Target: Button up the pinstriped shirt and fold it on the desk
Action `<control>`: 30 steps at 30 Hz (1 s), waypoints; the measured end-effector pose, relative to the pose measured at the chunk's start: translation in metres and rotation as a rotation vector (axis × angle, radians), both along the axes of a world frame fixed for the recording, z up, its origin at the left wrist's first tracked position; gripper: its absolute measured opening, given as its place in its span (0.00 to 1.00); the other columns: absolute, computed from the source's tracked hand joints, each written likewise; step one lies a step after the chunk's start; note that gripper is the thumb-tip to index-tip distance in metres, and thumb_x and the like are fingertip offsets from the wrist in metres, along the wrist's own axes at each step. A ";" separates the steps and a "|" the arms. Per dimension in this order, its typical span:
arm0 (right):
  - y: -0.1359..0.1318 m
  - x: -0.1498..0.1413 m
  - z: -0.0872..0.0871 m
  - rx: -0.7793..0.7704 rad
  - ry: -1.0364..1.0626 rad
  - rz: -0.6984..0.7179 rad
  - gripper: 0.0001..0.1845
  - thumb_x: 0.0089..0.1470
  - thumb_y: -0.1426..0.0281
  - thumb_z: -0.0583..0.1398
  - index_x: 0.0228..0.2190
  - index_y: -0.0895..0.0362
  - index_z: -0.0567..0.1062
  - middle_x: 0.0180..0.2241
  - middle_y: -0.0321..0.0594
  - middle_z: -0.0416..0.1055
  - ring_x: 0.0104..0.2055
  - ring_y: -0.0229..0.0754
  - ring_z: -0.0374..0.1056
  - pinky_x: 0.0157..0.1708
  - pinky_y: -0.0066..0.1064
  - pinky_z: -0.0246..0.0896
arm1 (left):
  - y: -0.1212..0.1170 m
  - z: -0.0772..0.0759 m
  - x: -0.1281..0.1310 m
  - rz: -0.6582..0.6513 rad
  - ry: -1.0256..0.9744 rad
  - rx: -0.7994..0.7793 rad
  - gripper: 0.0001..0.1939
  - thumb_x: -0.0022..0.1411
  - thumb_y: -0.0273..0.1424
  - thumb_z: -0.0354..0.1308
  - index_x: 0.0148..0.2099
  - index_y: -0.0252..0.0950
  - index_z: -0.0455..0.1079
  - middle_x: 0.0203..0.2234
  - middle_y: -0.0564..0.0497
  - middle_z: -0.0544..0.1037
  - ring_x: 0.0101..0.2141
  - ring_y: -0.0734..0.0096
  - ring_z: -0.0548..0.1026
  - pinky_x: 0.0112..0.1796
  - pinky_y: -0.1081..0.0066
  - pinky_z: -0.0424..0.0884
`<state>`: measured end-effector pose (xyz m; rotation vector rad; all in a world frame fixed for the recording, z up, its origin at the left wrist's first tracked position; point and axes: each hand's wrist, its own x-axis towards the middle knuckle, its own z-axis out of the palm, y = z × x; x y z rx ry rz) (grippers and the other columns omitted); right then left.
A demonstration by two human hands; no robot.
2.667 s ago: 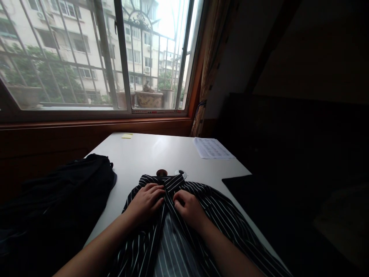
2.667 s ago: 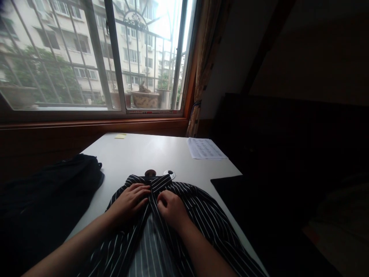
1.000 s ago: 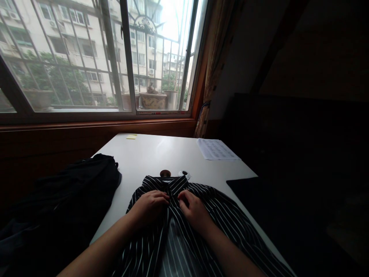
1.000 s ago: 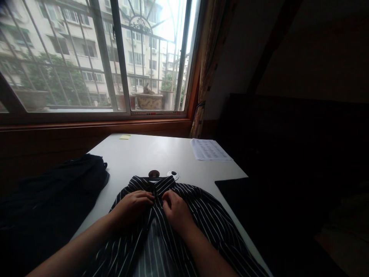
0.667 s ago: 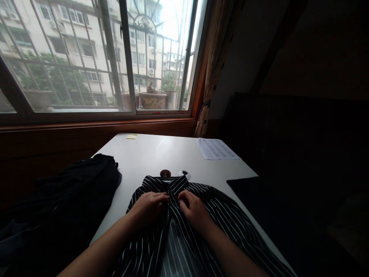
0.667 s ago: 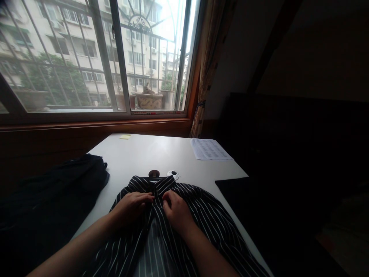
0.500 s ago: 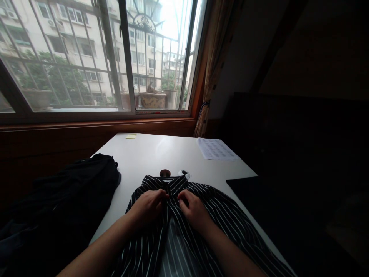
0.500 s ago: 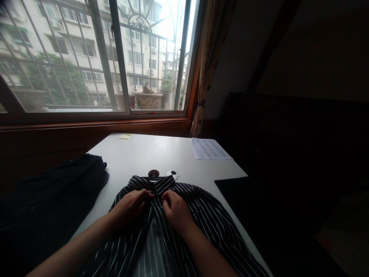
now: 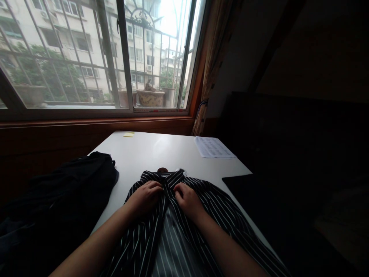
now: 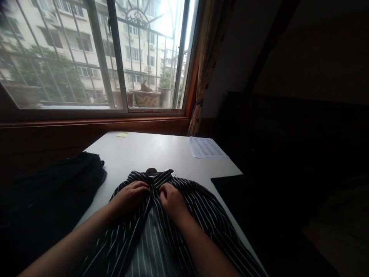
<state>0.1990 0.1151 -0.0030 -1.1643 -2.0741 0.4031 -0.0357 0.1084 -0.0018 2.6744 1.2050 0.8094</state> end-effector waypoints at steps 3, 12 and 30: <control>0.013 -0.003 -0.001 0.004 -0.020 -0.016 0.09 0.57 0.78 0.54 0.35 0.54 0.72 0.35 0.39 0.73 0.39 0.42 0.70 0.43 0.31 0.62 | 0.014 -0.004 -0.006 -0.006 0.028 0.024 0.18 0.61 0.18 0.54 0.50 0.39 0.73 0.51 0.47 0.75 0.51 0.63 0.74 0.55 0.62 0.71; 0.039 -0.007 0.008 -0.021 -0.145 0.033 0.08 0.58 0.78 0.54 0.36 0.55 0.71 0.37 0.40 0.72 0.39 0.42 0.68 0.43 0.31 0.60 | 0.040 0.010 -0.018 -0.103 0.175 0.065 0.21 0.60 0.18 0.52 0.53 0.37 0.72 0.52 0.45 0.75 0.54 0.63 0.72 0.58 0.60 0.68; -0.043 0.008 0.047 -0.045 -0.170 0.017 0.08 0.54 0.74 0.62 0.36 0.54 0.68 0.39 0.40 0.67 0.43 0.45 0.65 0.45 0.37 0.62 | -0.048 0.066 0.032 -0.012 0.090 -0.131 0.07 0.64 0.25 0.57 0.44 0.40 0.71 0.39 0.50 0.75 0.40 0.64 0.73 0.42 0.66 0.72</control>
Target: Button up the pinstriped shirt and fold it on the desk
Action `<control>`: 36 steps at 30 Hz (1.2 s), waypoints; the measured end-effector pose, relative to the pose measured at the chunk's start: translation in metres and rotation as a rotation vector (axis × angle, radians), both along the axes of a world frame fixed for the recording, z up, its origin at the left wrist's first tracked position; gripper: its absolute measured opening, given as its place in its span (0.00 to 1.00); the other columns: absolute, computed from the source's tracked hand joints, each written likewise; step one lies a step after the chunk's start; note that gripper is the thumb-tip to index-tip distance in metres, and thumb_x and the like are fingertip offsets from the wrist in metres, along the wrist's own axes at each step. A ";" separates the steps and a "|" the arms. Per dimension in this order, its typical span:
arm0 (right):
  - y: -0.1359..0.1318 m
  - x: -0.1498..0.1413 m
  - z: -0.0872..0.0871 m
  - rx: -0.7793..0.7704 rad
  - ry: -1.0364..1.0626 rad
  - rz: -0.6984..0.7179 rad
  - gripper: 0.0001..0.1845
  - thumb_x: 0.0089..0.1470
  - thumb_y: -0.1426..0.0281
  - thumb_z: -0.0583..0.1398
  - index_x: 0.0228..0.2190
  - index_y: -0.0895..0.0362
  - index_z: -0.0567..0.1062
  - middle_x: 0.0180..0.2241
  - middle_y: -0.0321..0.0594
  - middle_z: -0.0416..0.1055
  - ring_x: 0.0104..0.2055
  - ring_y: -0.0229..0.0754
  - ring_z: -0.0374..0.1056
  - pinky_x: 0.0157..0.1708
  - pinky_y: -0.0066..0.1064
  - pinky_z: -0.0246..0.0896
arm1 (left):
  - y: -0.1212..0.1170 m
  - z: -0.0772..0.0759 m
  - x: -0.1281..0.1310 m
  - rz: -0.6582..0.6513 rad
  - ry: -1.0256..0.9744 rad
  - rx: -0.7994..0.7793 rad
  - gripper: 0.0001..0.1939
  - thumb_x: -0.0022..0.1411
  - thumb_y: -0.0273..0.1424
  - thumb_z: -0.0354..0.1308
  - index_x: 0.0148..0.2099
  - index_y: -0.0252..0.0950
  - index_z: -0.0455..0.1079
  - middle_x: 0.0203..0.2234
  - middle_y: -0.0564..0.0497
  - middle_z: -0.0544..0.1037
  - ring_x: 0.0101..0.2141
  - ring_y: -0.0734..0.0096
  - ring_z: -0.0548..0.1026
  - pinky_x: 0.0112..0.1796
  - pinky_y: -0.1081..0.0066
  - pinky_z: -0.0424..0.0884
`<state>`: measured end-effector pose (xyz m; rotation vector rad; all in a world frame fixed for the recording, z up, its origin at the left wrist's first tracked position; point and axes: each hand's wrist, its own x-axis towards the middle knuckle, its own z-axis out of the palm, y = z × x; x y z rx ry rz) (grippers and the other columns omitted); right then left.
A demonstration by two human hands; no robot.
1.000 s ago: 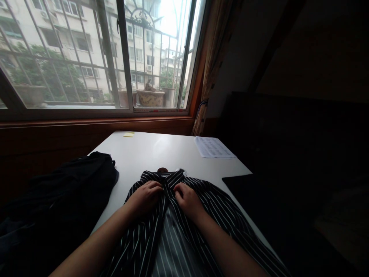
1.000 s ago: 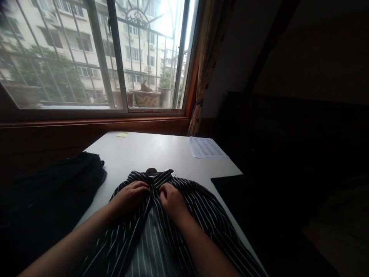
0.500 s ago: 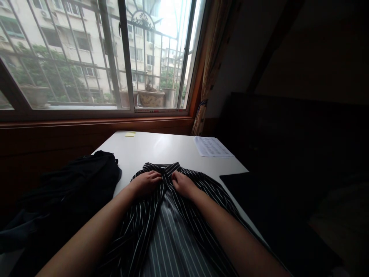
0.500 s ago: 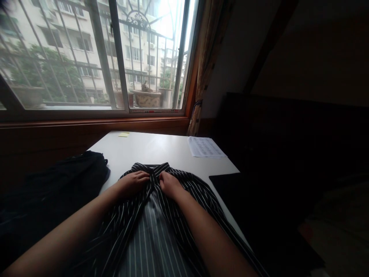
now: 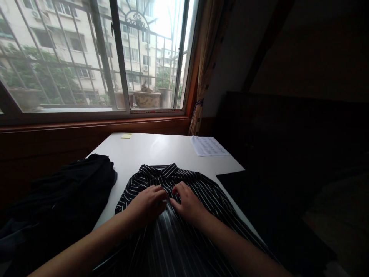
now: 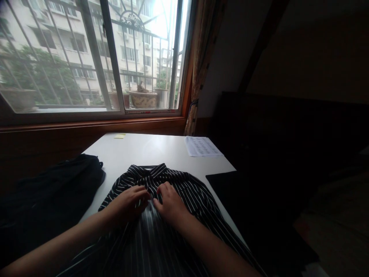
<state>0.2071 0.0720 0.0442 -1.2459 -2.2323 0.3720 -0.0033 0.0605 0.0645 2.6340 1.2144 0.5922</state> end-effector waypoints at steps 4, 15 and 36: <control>-0.008 -0.006 -0.019 -0.014 -0.003 -0.014 0.11 0.52 0.72 0.64 0.37 0.54 0.67 0.38 0.40 0.67 0.42 0.46 0.65 0.44 0.39 0.64 | -0.014 -0.023 0.005 0.086 0.026 -0.063 0.09 0.61 0.28 0.60 0.45 0.38 0.70 0.41 0.48 0.73 0.42 0.59 0.71 0.44 0.60 0.71; -0.008 -0.004 -0.035 0.024 0.051 -0.022 0.09 0.50 0.75 0.61 0.33 0.53 0.65 0.36 0.39 0.65 0.41 0.47 0.62 0.44 0.40 0.63 | -0.003 -0.050 -0.015 0.127 -0.271 -0.167 0.08 0.61 0.23 0.55 0.43 0.38 0.67 0.38 0.50 0.70 0.36 0.67 0.71 0.36 0.68 0.69; 0.002 0.007 -0.031 -0.163 0.347 -0.061 0.08 0.55 0.76 0.59 0.31 0.54 0.78 0.32 0.38 0.74 0.36 0.41 0.71 0.39 0.32 0.64 | -0.003 -0.054 -0.023 0.173 -0.085 -0.033 0.10 0.67 0.25 0.51 0.42 0.40 0.73 0.36 0.49 0.74 0.37 0.66 0.73 0.39 0.67 0.69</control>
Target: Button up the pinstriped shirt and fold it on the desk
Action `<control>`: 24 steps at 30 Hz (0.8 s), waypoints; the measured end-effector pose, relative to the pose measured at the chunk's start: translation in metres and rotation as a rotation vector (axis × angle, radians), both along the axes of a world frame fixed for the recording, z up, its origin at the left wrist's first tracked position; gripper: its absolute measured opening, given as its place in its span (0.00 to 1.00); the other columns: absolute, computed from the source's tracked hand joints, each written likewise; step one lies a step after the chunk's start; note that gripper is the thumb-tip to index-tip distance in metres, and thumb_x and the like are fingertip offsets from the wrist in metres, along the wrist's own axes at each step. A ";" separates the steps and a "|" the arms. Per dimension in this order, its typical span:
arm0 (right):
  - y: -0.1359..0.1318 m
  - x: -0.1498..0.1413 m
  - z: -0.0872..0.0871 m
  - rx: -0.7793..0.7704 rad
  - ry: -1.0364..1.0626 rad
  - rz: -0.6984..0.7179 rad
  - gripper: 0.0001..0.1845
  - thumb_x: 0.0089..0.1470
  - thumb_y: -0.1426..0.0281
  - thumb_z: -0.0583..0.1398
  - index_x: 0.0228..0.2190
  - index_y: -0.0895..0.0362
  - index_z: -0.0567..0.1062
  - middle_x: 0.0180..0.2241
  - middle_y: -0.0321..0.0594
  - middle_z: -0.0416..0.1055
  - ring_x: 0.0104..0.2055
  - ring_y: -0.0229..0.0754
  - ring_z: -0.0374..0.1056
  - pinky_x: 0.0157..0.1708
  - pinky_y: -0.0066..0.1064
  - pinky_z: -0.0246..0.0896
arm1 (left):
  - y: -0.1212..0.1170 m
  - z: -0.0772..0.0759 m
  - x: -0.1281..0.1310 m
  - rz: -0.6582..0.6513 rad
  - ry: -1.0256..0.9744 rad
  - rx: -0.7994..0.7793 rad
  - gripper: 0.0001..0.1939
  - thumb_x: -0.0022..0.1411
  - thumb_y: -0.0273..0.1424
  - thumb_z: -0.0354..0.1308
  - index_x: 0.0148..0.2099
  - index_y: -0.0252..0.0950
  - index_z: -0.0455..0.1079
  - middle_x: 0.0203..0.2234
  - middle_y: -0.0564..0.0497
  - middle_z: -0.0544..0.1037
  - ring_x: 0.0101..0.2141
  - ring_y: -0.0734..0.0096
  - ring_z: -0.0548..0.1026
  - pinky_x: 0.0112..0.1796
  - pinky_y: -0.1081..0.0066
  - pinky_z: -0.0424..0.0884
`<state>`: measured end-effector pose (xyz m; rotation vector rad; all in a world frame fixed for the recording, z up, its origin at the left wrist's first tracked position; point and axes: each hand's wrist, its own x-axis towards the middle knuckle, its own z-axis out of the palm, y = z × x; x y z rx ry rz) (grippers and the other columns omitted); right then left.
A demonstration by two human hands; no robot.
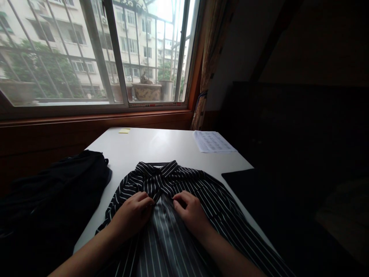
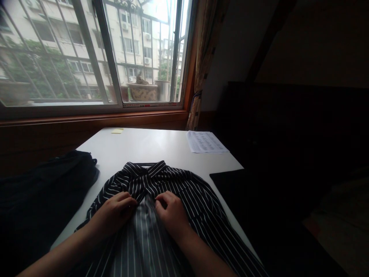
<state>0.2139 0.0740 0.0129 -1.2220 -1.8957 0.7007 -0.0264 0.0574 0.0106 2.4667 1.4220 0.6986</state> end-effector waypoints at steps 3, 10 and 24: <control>0.001 0.000 0.001 -0.019 0.024 -0.012 0.08 0.55 0.76 0.60 0.31 0.54 0.79 0.32 0.38 0.75 0.36 0.42 0.72 0.39 0.32 0.65 | 0.000 0.002 0.000 0.042 0.028 0.008 0.07 0.66 0.27 0.53 0.39 0.40 0.72 0.35 0.49 0.73 0.37 0.63 0.72 0.37 0.66 0.68; 0.002 0.001 0.001 -0.025 0.064 -0.012 0.07 0.56 0.75 0.60 0.30 0.54 0.79 0.32 0.37 0.75 0.36 0.41 0.72 0.39 0.32 0.64 | 0.003 0.009 -0.001 0.093 -0.155 -0.184 0.08 0.67 0.34 0.54 0.35 0.37 0.70 0.34 0.49 0.74 0.34 0.64 0.73 0.35 0.68 0.67; 0.001 0.002 0.006 -0.068 0.199 -0.006 0.05 0.58 0.69 0.61 0.33 0.55 0.79 0.34 0.37 0.75 0.39 0.42 0.72 0.41 0.32 0.64 | 0.004 0.010 0.014 0.066 -0.897 -0.753 0.22 0.56 0.45 0.67 0.46 0.36 0.69 0.33 0.51 0.76 0.34 0.66 0.74 0.35 0.69 0.69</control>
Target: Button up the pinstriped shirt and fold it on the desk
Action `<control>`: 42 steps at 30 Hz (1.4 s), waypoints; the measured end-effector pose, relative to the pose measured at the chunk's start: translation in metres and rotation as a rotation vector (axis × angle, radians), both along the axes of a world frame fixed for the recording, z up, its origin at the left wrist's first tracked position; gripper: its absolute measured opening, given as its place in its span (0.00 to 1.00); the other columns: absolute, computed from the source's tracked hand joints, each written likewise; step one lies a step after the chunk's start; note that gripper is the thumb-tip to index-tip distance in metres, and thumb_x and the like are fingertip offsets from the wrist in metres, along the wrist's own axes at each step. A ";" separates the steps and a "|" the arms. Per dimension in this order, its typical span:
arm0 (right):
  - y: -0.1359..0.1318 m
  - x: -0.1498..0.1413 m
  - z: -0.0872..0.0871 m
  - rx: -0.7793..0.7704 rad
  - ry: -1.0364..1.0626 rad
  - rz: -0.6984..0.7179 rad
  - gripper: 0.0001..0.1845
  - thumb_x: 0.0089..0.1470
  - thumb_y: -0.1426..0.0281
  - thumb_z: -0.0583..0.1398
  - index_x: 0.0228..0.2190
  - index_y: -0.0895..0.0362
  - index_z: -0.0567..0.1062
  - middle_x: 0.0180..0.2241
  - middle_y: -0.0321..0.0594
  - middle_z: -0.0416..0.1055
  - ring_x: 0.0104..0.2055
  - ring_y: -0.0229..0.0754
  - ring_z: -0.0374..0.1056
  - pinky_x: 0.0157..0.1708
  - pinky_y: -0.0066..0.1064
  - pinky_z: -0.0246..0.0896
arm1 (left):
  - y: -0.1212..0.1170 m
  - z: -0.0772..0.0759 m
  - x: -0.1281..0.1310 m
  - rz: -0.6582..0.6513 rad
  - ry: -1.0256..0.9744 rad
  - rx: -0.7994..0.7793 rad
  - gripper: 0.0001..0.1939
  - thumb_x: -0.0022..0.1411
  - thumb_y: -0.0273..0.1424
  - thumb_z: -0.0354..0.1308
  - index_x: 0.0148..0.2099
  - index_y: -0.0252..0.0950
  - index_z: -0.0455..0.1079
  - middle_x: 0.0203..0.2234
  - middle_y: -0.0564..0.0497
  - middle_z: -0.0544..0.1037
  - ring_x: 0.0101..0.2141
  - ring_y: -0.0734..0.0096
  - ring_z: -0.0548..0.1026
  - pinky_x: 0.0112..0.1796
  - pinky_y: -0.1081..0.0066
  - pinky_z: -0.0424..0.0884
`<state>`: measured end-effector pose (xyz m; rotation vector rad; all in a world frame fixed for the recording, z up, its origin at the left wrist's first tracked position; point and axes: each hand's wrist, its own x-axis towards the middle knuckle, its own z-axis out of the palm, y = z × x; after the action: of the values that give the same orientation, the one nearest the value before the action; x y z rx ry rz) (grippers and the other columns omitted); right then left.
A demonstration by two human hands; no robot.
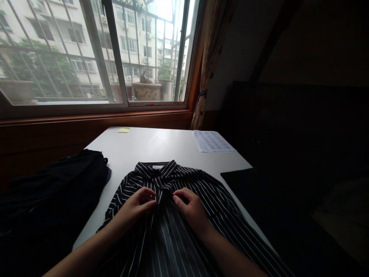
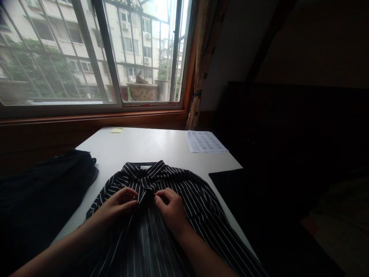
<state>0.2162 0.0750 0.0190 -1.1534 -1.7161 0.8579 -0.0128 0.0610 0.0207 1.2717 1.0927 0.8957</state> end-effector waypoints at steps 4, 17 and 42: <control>-0.002 -0.002 0.007 0.003 0.006 0.007 0.06 0.58 0.69 0.61 0.34 0.55 0.80 0.34 0.37 0.76 0.39 0.42 0.72 0.41 0.32 0.64 | -0.003 0.002 0.004 -0.042 0.036 0.021 0.18 0.57 0.42 0.66 0.42 0.34 0.72 0.35 0.49 0.78 0.37 0.64 0.75 0.39 0.67 0.70; -0.006 -0.008 0.001 -0.020 -0.045 0.057 0.06 0.55 0.73 0.62 0.35 0.54 0.81 0.35 0.37 0.78 0.40 0.43 0.74 0.42 0.33 0.66 | -0.014 -0.014 0.010 -0.194 0.615 0.676 0.11 0.61 0.26 0.62 0.47 0.42 0.74 0.40 0.50 0.74 0.38 0.67 0.73 0.38 0.69 0.70; -0.001 -0.008 -0.008 -0.196 0.102 0.169 0.08 0.54 0.70 0.64 0.38 0.55 0.79 0.36 0.38 0.80 0.40 0.45 0.77 0.44 0.36 0.71 | -0.008 -0.016 0.012 -0.331 1.097 1.132 0.04 0.69 0.25 0.53 0.39 0.37 0.67 0.34 0.50 0.73 0.33 0.66 0.70 0.29 0.70 0.68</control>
<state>0.2085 0.0738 0.0114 -1.0818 -1.6911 1.1910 -0.0011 0.0526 0.0047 3.0080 1.0832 0.4828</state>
